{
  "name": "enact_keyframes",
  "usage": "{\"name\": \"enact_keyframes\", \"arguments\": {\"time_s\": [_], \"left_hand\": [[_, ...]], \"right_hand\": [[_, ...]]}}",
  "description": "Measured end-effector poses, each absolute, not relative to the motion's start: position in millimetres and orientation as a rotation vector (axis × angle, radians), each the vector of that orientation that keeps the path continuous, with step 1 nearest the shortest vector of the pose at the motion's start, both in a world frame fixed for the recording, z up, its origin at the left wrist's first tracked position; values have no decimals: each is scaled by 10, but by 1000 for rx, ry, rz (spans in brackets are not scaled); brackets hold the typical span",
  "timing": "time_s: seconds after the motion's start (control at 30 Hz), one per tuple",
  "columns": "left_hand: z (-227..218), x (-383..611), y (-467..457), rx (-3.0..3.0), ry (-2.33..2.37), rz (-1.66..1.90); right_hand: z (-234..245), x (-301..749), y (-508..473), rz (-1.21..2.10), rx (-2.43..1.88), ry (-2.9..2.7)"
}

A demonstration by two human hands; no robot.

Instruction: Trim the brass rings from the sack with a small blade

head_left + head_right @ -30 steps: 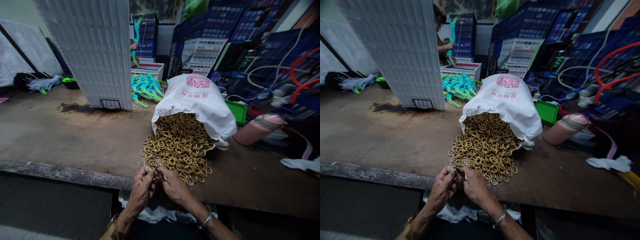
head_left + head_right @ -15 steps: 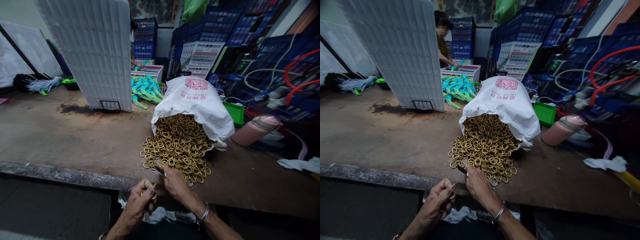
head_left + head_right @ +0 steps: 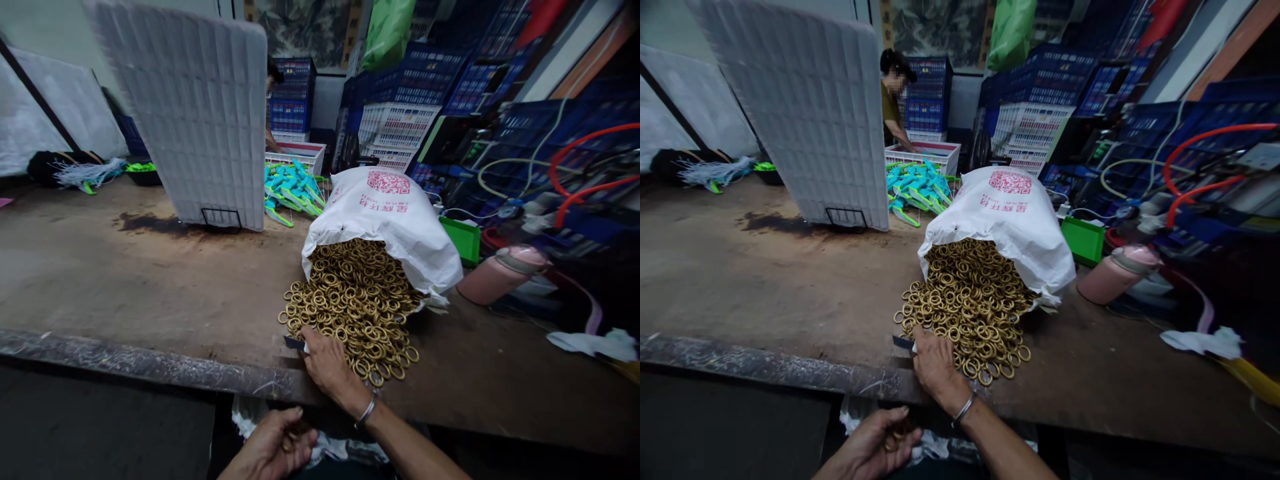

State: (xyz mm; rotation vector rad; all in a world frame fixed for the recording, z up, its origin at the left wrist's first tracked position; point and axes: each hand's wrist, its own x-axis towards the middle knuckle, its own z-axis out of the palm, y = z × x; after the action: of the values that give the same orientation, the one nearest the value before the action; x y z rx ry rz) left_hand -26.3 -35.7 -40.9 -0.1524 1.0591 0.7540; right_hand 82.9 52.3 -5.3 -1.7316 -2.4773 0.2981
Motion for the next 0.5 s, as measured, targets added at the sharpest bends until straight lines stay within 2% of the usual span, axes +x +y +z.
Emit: {"name": "enact_keyframes", "arguments": {"time_s": [0.2, 0.5], "left_hand": [[-571, -222, -386, -162, 1089, 807], [-561, -218, -453, -100, 1111, 848]], "right_hand": [[-65, 819, 539, 267, -1777, -2484], [-146, 864, 565, 237, -1780, -2497]]}}
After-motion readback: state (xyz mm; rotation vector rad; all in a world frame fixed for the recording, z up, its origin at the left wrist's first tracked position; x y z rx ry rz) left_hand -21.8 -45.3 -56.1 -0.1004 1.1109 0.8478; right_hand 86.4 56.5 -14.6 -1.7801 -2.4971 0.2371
